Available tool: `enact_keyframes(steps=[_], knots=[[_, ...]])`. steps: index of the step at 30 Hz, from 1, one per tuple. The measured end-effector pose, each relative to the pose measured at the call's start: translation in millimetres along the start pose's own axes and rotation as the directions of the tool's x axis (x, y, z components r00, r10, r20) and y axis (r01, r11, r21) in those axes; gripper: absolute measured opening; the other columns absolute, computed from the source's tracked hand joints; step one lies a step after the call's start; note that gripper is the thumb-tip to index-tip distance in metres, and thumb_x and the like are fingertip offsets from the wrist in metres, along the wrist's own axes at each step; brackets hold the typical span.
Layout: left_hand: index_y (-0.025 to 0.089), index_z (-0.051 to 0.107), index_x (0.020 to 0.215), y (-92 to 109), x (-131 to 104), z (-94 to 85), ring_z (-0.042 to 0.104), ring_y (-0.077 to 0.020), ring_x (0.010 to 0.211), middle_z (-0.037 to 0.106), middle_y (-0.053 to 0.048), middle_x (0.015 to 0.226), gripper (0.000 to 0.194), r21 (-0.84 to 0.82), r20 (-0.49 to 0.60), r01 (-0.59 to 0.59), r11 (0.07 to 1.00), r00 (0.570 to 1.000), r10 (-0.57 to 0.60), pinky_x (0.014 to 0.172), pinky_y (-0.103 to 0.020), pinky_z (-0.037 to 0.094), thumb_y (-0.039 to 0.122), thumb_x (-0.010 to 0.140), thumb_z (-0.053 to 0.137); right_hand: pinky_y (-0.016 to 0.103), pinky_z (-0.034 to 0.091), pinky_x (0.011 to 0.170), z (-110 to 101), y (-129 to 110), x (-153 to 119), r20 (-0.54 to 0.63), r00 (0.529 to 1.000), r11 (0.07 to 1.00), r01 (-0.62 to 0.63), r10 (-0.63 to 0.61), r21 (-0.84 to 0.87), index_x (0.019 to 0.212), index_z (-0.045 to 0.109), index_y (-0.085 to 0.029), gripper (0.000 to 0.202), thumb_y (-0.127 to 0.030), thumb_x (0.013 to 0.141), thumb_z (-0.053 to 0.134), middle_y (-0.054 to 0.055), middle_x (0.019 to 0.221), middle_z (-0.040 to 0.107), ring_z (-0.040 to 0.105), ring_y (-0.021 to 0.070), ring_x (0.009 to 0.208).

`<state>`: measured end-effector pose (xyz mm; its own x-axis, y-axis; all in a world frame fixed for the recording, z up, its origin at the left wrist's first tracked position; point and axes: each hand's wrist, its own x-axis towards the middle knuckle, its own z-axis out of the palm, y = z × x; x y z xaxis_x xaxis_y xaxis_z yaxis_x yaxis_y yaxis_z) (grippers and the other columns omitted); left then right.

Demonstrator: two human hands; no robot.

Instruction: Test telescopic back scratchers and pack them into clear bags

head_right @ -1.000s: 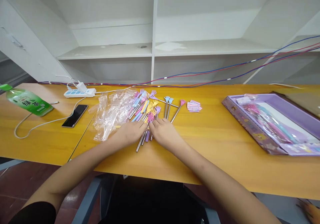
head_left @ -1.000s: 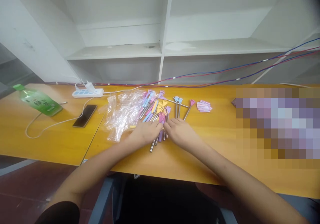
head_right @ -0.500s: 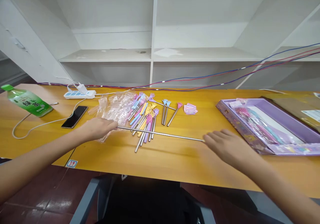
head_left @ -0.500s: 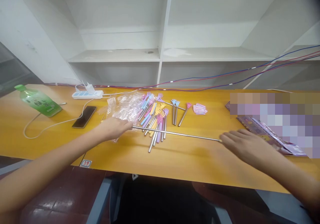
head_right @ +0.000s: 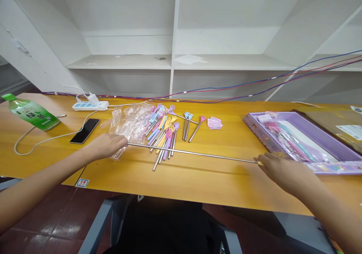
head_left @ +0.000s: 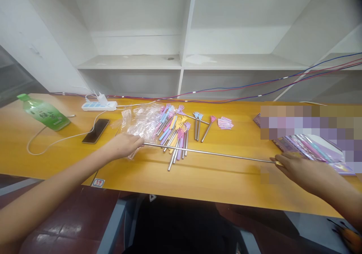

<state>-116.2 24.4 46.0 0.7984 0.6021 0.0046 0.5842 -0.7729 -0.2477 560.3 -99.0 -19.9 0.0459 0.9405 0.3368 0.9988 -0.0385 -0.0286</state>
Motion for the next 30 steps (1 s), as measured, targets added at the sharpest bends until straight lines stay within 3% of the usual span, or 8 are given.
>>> enact_keyframes(steps=[2, 3, 7, 12, 16, 19, 25, 30], knots=[[0.021, 0.062, 0.102, -3, 7, -3.4, 0.064, -0.0189, 0.068, 0.070, -0.005, 0.084, 0.018, 0.061, -0.008, 0.010, 0.998, 1.000, -0.010, 0.061, -0.028, 0.042, 0.020, 0.107, 0.044, 0.039, 0.026, 0.051, 0, 0, 17, 0.308, 0.950, 0.999, -0.046, 0.047, -0.010, 0.073, 0.077, -0.025, 0.045, -0.068, 0.085, 0.072, 0.022, 0.082, 0.072, 0.059, 0.0235, 0.052], [0.020, 0.062, 0.102, -6, 10, -5.6, 0.065, -0.0186, 0.068, 0.070, -0.006, 0.084, 0.019, 0.084, -0.008, 0.022, 0.996, 1.000, -0.021, 0.060, -0.028, 0.041, 0.019, 0.106, 0.043, 0.040, 0.026, 0.053, -4, -3, 26, 0.395, 0.914, 0.995, -0.087, 0.096, -0.042, 0.074, 0.078, -0.024, 0.040, -0.062, 0.086, 0.075, 0.022, 0.082, 0.073, 0.057, 0.0226, 0.052], [0.019, 0.063, 0.102, -11, 19, -16.6, 0.066, -0.0180, 0.069, 0.071, -0.006, 0.085, 0.022, 0.099, 0.002, 0.071, 0.993, 0.997, -0.071, 0.059, -0.026, 0.040, 0.020, 0.106, 0.042, 0.040, 0.030, 0.057, -35, -46, 56, 0.401, 0.877, 0.962, -0.212, 0.264, -0.171, 0.077, 0.077, -0.021, 0.035, -0.050, 0.095, 0.072, 0.020, 0.079, 0.073, 0.054, 0.0205, 0.053], [0.018, 0.065, 0.108, 26, 54, -30.7, 0.070, -0.0192, 0.070, 0.074, -0.007, 0.087, 0.020, 0.098, -0.008, 0.054, 0.994, 0.999, -0.053, 0.059, -0.026, 0.045, 0.014, 0.104, 0.046, 0.035, 0.039, 0.068, -56, -165, 69, 0.373, 0.917, 0.972, -0.056, 0.140, -0.226, 0.092, 0.076, -0.018, 0.042, -0.037, 0.111, 0.044, 0.018, 0.100, 0.079, 0.072, 0.0260, 0.083], [0.014, 0.066, 0.110, 74, 99, -38.6, 0.075, -0.0221, 0.073, 0.075, -0.010, 0.089, 0.023, 0.110, -0.020, -0.004, 0.994, 1.000, 0.007, 0.060, -0.028, 0.049, 0.007, 0.100, 0.047, 0.032, 0.047, 0.074, -46, -271, 71, 0.395, 0.919, 0.989, 0.060, -0.003, -0.134, 0.107, 0.077, -0.018, 0.040, -0.030, 0.111, 0.039, 0.016, 0.102, 0.079, 0.076, 0.0263, 0.089], [0.012, 0.066, 0.115, 99, 119, -39.1, 0.077, -0.0257, 0.076, 0.077, -0.013, 0.094, 0.025, 0.083, 0.011, -0.065, 0.994, 0.998, 0.064, 0.063, -0.032, 0.054, 0.007, 0.101, 0.046, 0.032, 0.049, 0.078, -37, -321, 69, 0.374, 0.924, 0.988, 0.122, -0.077, -0.098, 0.107, 0.077, -0.016, 0.038, -0.025, 0.109, 0.041, 0.018, 0.099, 0.079, 0.077, 0.0270, 0.091], [0.011, 0.068, 0.114, 117, 121, -34.4, 0.079, -0.0298, 0.092, 0.077, -0.017, 0.104, 0.024, -0.016, 0.016, 0.016, 1.000, 1.000, -0.015, 0.075, -0.037, 0.060, 0.010, 0.103, 0.046, 0.038, 0.049, 0.094, -35, -341, 65, 0.329, 0.917, 0.965, 0.258, -0.226, -0.056, 0.103, 0.077, -0.010, 0.034, -0.017, 0.105, 0.044, 0.023, 0.101, 0.079, 0.077, 0.0306, 0.104], [0.010, 0.072, 0.104, 127, 127, -28.2, 0.078, -0.0300, 0.093, 0.078, -0.019, 0.099, 0.018, -0.097, -0.001, 0.122, 0.988, 0.992, -0.123, 0.079, -0.037, 0.060, 0.013, 0.100, 0.055, 0.033, 0.050, 0.083, -29, -347, 62, 0.374, 0.888, 0.951, 0.306, -0.268, -0.044, 0.101, 0.078, -0.011, 0.031, -0.015, 0.103, 0.048, 0.022, 0.095, 0.079, 0.078, 0.0278, 0.092]])
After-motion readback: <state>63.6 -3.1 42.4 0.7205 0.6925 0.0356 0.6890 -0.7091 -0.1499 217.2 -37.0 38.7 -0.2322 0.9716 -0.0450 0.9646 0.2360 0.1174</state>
